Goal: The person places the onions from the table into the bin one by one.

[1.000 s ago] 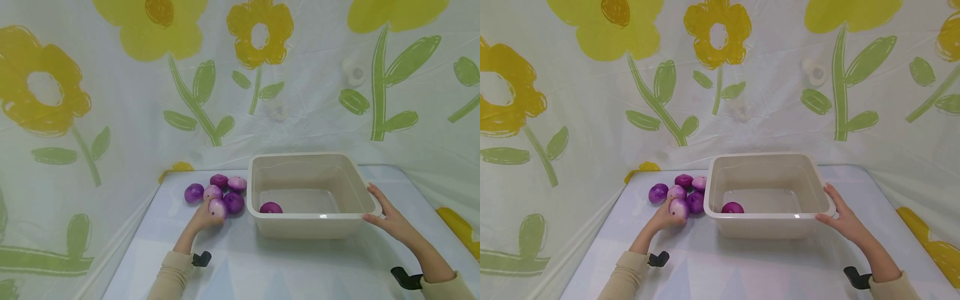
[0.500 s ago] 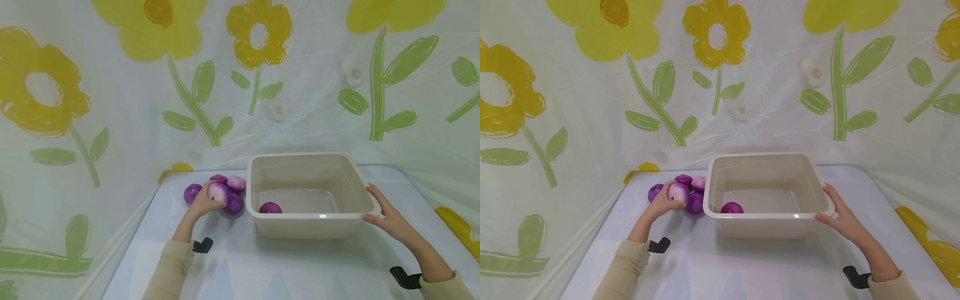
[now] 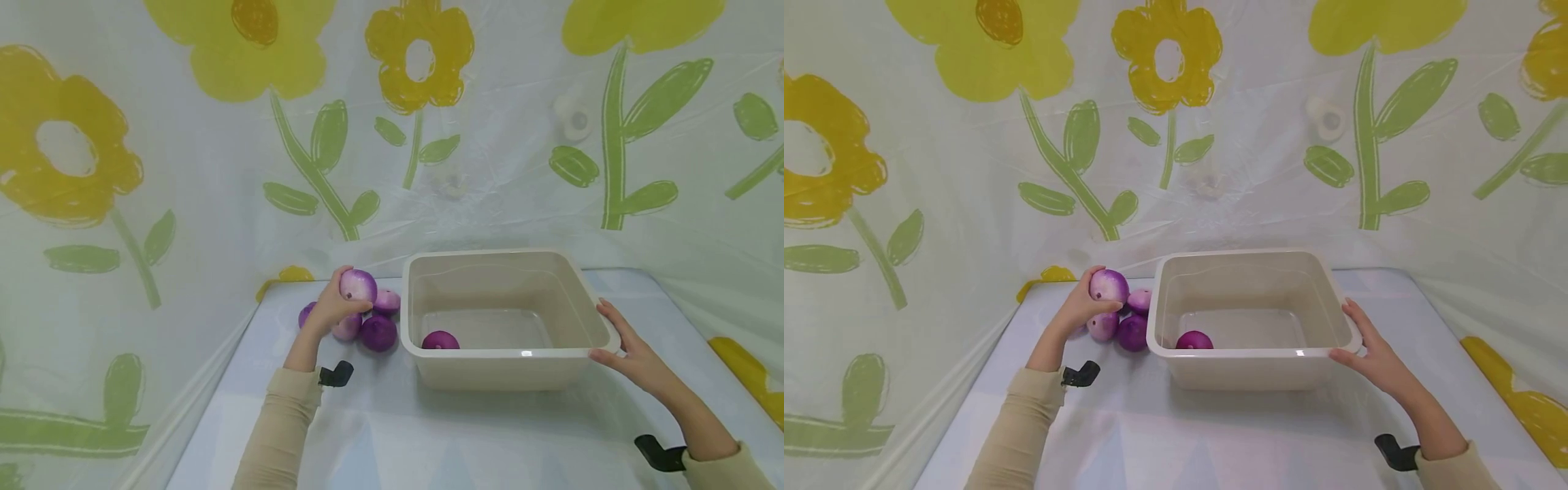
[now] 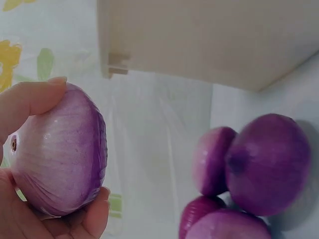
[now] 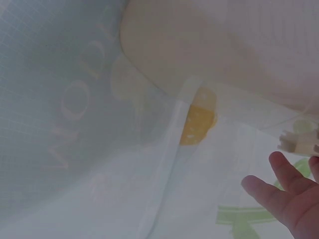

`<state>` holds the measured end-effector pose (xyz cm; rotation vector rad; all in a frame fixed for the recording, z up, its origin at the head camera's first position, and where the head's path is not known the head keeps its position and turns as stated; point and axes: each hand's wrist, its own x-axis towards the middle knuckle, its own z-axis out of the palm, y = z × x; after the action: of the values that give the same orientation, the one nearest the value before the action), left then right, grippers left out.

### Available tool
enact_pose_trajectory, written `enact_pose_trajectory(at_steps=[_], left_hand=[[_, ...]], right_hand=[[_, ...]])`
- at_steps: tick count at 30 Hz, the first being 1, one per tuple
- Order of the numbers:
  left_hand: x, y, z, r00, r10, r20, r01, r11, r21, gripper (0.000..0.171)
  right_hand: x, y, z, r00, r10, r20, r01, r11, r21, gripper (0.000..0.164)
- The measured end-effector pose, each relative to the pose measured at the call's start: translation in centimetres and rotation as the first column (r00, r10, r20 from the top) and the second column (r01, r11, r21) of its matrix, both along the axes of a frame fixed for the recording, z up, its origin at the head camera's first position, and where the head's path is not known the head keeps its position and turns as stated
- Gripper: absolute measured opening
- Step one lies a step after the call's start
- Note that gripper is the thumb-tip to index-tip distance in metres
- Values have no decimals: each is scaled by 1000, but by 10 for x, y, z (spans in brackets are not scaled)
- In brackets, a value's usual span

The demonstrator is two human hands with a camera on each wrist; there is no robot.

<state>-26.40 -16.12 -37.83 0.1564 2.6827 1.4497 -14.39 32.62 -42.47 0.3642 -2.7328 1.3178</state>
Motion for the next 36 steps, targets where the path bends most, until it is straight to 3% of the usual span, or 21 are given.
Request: enact_pose_trajectory(at_steps=[17,28,36], left_hand=[[-23,42,45,993,-55,-109,61,997,56,90],[-28,84,53,986,-126,-106,139,981,136,89],[-29,117,59,979,-194,-65,200,973,112,92]], right_hand=[[-2,0,1,1000,-8,5,8,1000,-15,84],[0,-3,2,1000,-17,21,18,1000,-25,86],[1,-4,2,999,-26,34,27,999,-29,87]])
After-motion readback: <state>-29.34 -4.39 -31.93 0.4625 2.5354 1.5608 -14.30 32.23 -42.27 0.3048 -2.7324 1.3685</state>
